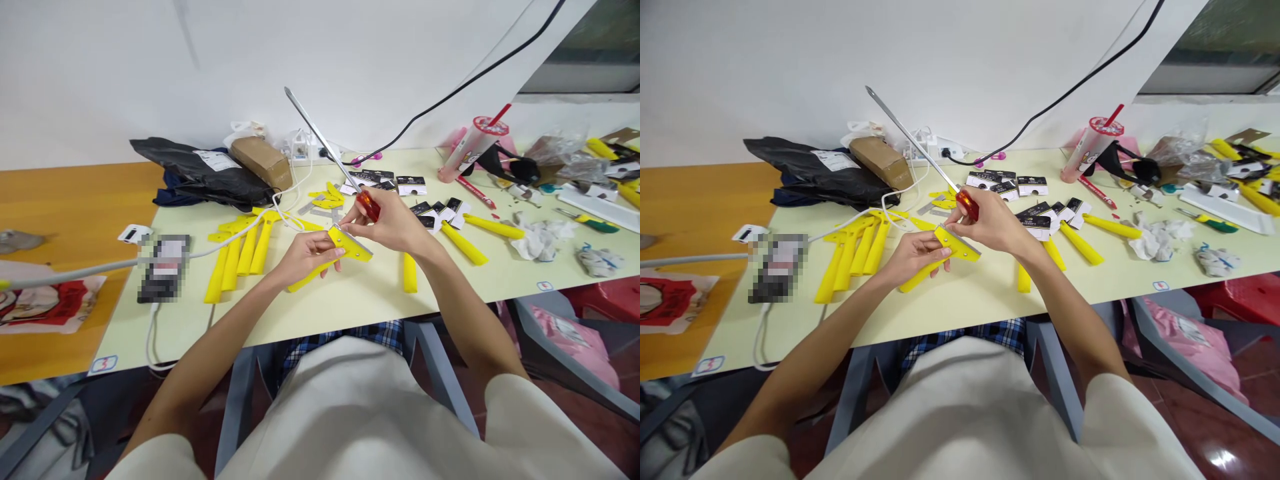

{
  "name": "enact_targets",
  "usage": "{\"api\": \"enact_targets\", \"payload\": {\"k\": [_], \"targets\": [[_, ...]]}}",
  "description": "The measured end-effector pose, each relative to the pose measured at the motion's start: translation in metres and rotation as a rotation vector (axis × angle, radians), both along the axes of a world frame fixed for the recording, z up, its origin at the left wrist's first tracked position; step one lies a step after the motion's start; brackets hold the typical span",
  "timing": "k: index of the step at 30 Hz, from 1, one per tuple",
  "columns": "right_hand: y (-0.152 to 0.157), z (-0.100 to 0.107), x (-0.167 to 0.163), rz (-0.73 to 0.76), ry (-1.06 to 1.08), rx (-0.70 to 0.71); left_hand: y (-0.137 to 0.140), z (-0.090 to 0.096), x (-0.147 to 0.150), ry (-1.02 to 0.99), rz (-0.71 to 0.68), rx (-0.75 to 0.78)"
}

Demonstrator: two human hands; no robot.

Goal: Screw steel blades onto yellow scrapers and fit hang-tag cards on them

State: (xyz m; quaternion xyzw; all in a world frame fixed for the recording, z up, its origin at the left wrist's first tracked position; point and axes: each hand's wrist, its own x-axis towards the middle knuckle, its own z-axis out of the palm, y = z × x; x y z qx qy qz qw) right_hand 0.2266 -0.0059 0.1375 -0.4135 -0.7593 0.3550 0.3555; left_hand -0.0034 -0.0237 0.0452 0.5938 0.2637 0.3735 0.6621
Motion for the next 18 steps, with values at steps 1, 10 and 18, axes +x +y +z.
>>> {"api": "enact_targets", "payload": {"k": [1,10,18], "targets": [[0.001,-0.001,0.001,0.008,0.005,-0.01,0.0,0.0,0.0,0.004,0.001,-0.012],[0.007,-0.008,0.003,0.046,0.099,-0.092,0.0,-0.004,0.002,-0.048,0.026,-0.08],[0.017,-0.018,-0.01,-0.016,0.102,-0.033,0.0,-0.002,0.005,-0.083,0.111,-0.19]]}}
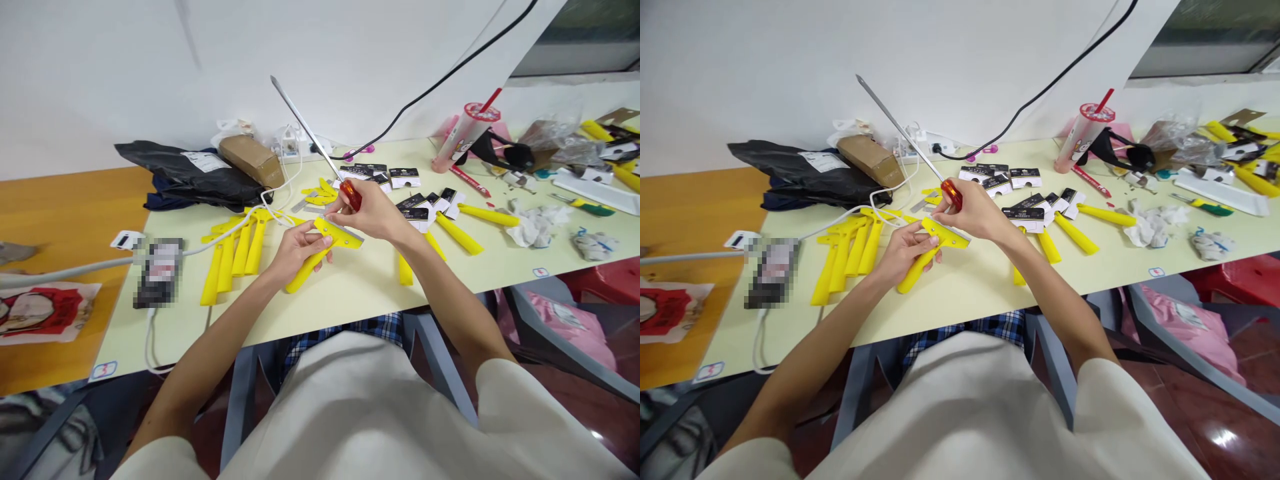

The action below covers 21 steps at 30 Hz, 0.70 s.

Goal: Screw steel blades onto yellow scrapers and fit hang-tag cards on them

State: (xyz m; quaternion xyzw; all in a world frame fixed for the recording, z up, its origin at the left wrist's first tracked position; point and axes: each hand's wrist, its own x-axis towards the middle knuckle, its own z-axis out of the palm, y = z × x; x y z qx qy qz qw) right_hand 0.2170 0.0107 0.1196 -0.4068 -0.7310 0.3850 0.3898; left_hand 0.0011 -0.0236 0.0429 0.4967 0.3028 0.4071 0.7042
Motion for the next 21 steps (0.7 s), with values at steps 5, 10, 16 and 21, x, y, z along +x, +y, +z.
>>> {"api": "enact_targets", "payload": {"k": [5,10,16,21], "targets": [[0.009,-0.019,-0.023,-0.145,0.117,0.047,0.001,0.0,0.003,-0.057,0.161,-0.067],[0.021,-0.033,-0.034,-0.117,0.288,-0.094,0.005,-0.003,0.002,-0.071,0.203,-0.059],[0.029,-0.039,-0.043,-0.13,0.334,-0.098,0.011,-0.006,-0.003,-0.065,0.209,-0.044],[0.032,-0.044,-0.047,-0.083,0.354,-0.094,0.013,-0.007,-0.003,-0.065,0.208,-0.049]]}}
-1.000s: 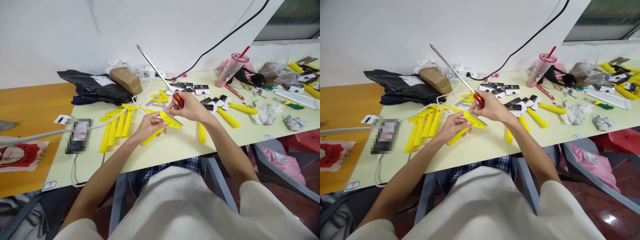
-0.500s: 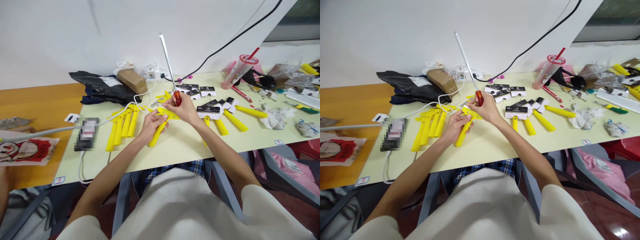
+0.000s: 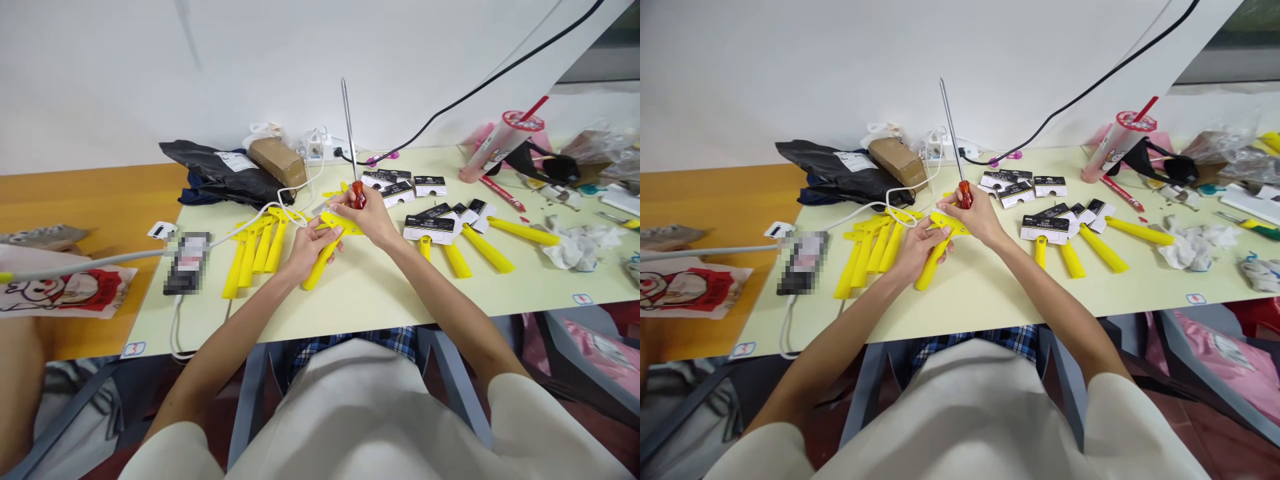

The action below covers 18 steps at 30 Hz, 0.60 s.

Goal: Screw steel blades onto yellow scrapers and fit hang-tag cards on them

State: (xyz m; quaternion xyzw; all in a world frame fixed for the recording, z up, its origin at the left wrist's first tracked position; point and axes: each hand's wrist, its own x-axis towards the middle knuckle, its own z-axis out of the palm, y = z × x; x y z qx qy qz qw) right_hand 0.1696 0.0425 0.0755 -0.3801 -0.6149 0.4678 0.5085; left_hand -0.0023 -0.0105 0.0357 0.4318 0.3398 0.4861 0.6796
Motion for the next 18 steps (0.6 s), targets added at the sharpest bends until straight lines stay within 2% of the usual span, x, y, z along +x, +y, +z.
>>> {"api": "enact_targets", "payload": {"k": [3,5,8,12,15,18], "targets": [[0.01,0.01,0.008,-0.033,-0.128,0.054,0.003,0.0,0.0,0.001,0.028,0.003],[0.021,0.03,0.021,-0.079,-0.267,0.114,0.006,0.001,-0.001,-0.008,0.081,0.01],[0.036,0.079,0.046,-0.066,-0.475,0.154,0.016,-0.001,-0.005,-0.021,0.198,0.013],[0.039,0.14,0.075,-0.051,-0.894,0.307,0.03,-0.01,-0.01,-0.011,0.302,-0.019],[0.027,0.159,0.085,-0.087,-0.832,0.404,0.035,-0.019,-0.009,0.003,0.313,-0.073],[0.015,0.161,0.087,-0.074,-0.667,0.474,0.035,-0.026,-0.006,0.02,0.309,-0.112]]}}
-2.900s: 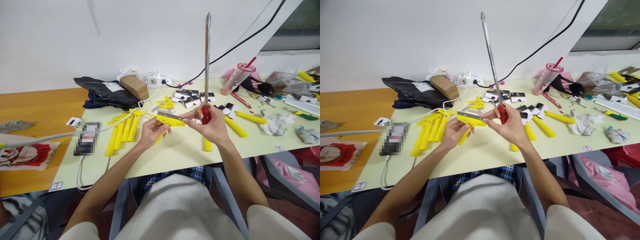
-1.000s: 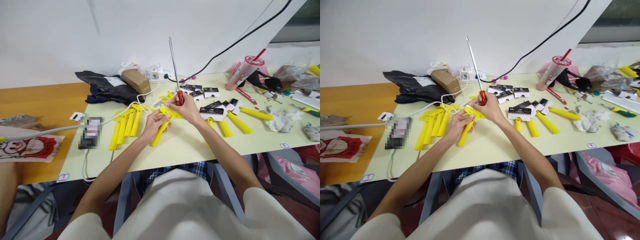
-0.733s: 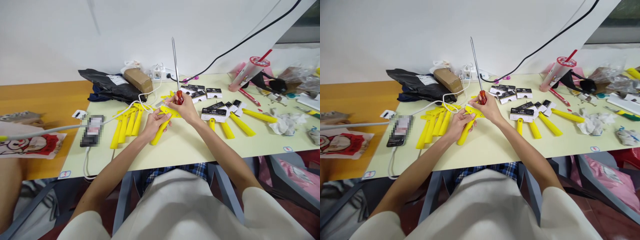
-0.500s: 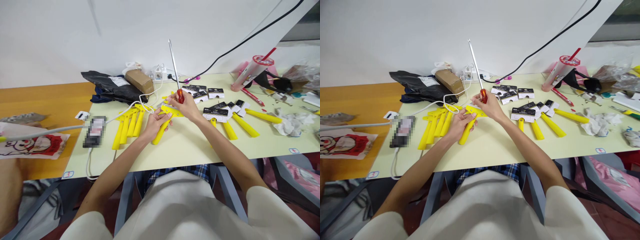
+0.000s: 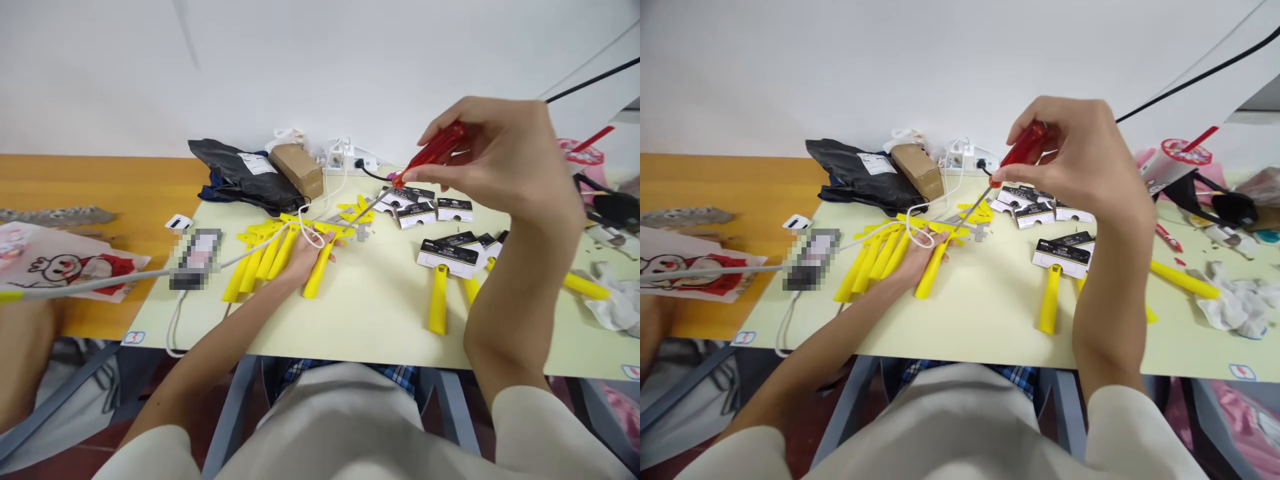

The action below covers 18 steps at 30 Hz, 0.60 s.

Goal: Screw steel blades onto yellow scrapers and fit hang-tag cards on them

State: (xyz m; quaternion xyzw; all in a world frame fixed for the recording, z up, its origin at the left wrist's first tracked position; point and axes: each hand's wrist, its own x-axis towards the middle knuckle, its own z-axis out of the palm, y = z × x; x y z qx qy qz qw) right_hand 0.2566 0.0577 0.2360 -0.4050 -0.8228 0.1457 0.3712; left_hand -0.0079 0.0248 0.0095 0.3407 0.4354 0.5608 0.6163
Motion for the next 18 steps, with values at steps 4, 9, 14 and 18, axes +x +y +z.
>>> {"api": "enact_targets", "payload": {"k": [4,9,14,18], "targets": [[-0.007,-0.0012,0.001,0.106,-0.032,0.047,-0.0016,-0.0053,0.0014,0.036,0.007,-0.046],[-0.0096,0.0014,0.001,0.136,-0.202,0.019,-0.0023,-0.0073,-0.0008,0.095,-0.026,-0.017],[-0.0102,0.0019,-0.0026,0.052,-0.3,0.044,-0.0035,-0.0051,-0.0011,0.1,-0.05,0.012],[-0.0066,-0.0014,-0.0051,0.041,-0.29,0.026,-0.0048,-0.0027,-0.0003,0.072,-0.046,0.016]]}}
